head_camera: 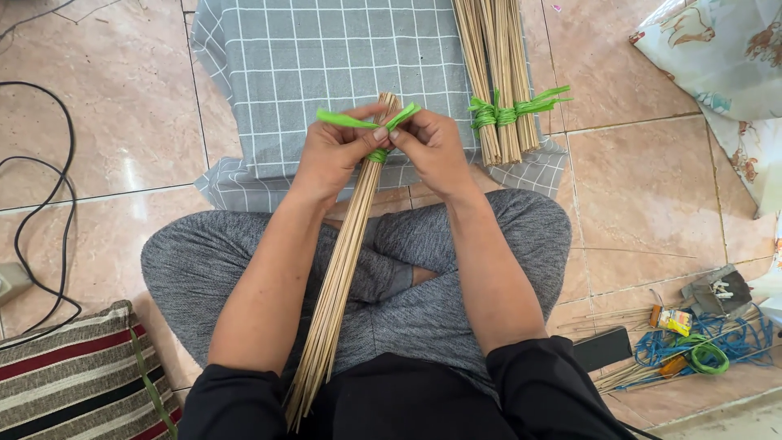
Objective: Bundling and tying thin bamboo sticks together using green plastic strips while sitting on the floor.
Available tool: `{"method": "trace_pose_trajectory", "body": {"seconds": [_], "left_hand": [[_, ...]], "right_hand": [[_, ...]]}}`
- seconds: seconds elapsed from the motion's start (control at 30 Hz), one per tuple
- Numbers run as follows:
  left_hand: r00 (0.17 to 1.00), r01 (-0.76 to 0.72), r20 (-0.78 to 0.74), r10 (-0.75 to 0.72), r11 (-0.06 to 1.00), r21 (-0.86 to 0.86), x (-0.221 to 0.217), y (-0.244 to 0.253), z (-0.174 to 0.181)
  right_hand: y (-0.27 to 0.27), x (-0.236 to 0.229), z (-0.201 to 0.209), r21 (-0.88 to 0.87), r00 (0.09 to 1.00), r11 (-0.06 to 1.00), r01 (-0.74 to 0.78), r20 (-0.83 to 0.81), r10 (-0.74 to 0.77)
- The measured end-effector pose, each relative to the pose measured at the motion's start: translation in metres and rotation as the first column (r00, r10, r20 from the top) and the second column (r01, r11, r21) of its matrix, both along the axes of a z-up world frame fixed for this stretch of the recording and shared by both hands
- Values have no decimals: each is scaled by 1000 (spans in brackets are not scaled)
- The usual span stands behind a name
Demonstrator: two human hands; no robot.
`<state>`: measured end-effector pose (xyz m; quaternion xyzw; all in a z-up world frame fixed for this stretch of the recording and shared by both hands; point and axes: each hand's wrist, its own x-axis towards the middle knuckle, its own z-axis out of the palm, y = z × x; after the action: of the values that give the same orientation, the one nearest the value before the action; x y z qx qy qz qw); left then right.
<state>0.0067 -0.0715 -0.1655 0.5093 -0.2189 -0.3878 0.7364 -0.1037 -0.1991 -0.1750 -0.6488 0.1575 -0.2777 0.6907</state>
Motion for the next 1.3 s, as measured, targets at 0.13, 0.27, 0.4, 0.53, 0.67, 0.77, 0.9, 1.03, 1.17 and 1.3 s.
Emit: {"method": "trace_pose_trajectory", "body": {"seconds": [0.13,0.27,0.4,0.53,0.67,0.77,0.9,1.03,1.17,1.3], "left_hand": [[994,-82,67,84,996,-31,-7,-3,-4],[893,-271,364,264,962,-33,-25,-3,3],[615,-318,719,324,936,-150,-14,4,4],[308,-297,904,296,933,-205,-4,2,4],[113,-302,970,216,937,-174,-7,3,13],[31,-312,982,187,935,-168,-3,1,12],[40,-268,990,138,956,-122,-3,3,12],[106,-186,994,32,982,-12,-3,4,17],[295,-54,942,-158,982,181,-2,8,22],[537,176,736,-412,908,381,6,3,28]], "right_hand": [[2,3,10,-7,1000,1000,-12,-6,12],[5,12,-4,-15,987,988,156,34,-155],[12,17,-6,7,983,984,176,60,-176],[9,19,3,-29,981,984,177,86,-174],[7,16,5,-50,985,987,151,86,-147],[4,11,-4,26,988,988,153,26,-154],[4,12,-11,47,986,985,164,16,-165],[4,13,7,107,988,982,156,-22,-154],[2,8,14,140,995,986,94,-38,-89],[-5,6,17,140,996,986,93,-2,-94]]}}
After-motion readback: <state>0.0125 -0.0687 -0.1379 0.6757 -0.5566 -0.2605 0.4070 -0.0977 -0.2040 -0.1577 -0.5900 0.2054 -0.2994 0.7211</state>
